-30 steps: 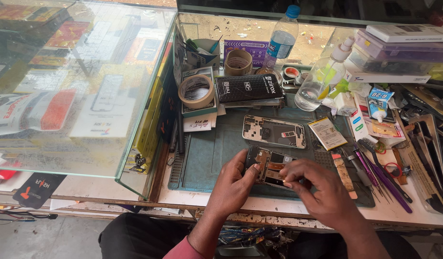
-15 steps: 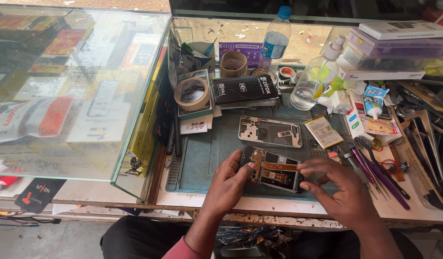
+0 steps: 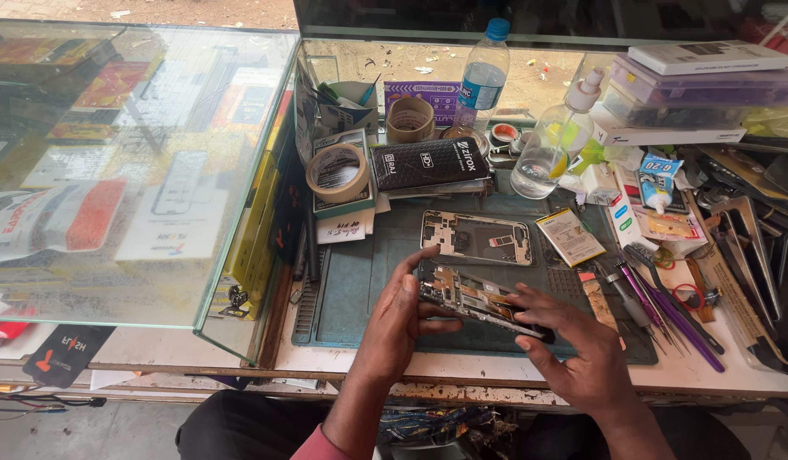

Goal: The person disassembles a smartphone by removing the back cover and unscrewing internal components. They use a screwdriver and a purple plastic tool to detach the battery and other parts. The person then removes the battery from the device and places it on the workbench.

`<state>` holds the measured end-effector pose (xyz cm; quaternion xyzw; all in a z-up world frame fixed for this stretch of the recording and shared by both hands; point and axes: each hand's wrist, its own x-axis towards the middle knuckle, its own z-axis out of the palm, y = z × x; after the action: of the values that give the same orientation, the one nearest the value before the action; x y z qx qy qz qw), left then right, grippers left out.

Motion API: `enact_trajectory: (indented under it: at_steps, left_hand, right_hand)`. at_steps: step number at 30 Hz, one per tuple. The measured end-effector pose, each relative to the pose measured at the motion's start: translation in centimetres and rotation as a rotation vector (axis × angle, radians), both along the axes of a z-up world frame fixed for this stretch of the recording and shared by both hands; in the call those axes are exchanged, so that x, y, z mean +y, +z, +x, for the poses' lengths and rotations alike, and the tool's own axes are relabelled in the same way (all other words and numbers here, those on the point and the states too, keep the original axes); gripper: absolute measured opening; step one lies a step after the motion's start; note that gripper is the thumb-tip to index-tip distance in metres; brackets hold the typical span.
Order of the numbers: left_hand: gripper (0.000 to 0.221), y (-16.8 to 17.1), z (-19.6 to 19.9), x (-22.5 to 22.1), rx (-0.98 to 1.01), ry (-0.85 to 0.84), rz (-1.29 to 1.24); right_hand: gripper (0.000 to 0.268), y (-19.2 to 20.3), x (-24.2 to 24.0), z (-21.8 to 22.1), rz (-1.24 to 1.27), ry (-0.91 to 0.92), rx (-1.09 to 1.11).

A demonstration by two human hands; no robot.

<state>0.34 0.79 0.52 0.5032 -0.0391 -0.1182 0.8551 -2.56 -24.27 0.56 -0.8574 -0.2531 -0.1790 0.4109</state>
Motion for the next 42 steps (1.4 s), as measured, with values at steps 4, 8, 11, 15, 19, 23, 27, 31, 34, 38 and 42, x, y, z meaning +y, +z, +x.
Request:
enact_trajectory:
  at_steps: [4, 8, 11, 15, 19, 23, 27, 31, 34, 38, 42]
  left_hand:
    - [0.068, -0.3, 0.0, -0.2, -0.001, -0.001, 0.154]
    - [0.061, -0.5, -0.1, -0.5, -0.044, 0.033, 0.194]
    - [0.056, -0.5, -0.3, -0.8, -0.071, 0.088, 0.268]
    - [0.057, -0.2, -0.7, -1.0, -0.128, 0.141, 0.391]
    - [0.083, -0.1, -1.0, -0.7, -0.149, 0.087, 0.328]
    - [0.074, -0.3, -0.8, -0.8, -0.171, 0.144, 0.294]
    - [0.063, -0.4, -0.5, -1.2, -0.108, 0.196, 0.388]
    - [0.054, -0.3, -0.3, -1.6, -0.063, 0.237, 0.470]
    - [0.044, -0.3, -0.3, -1.7, -0.091, 0.259, 0.483]
    - [0.033, -0.6, -0.4, -1.8, -0.119, 0.279, 0.413]
    - [0.028, -0.9, -0.6, -1.8, -0.147, 0.284, 0.338]
  right_hand:
    - [0.026, -1.6, -0.3, 0.1, 0.131, -0.051, 0.025]
    - [0.025, -2.5, -0.8, 0.3, 0.198, -0.115, 0.088]
    - [0.026, -2.9, -0.8, 0.5, 0.309, -0.126, 0.179]
    - [0.026, -2.9, -0.3, 0.2, 0.358, -0.053, 0.110]
    - [0.026, -2.7, -0.4, -0.2, 0.264, 0.023, -0.025]
    - [0.026, -3.3, -0.5, -0.1, 0.297, 0.007, 0.023]
    - [0.030, -4.5, -1.0, -0.1, 0.337, -0.087, 0.135]
    - [0.029, -5.5, -1.4, 0.0, 0.370, -0.102, 0.196]
    - [0.029, -5.5, -1.4, 0.1, 0.327, -0.158, 0.216]
    - [0.029, -5.0, -1.0, 0.3, 0.354, -0.157, 0.231]
    - [0.028, -4.2, -0.5, 0.5, 0.352, -0.197, 0.253]
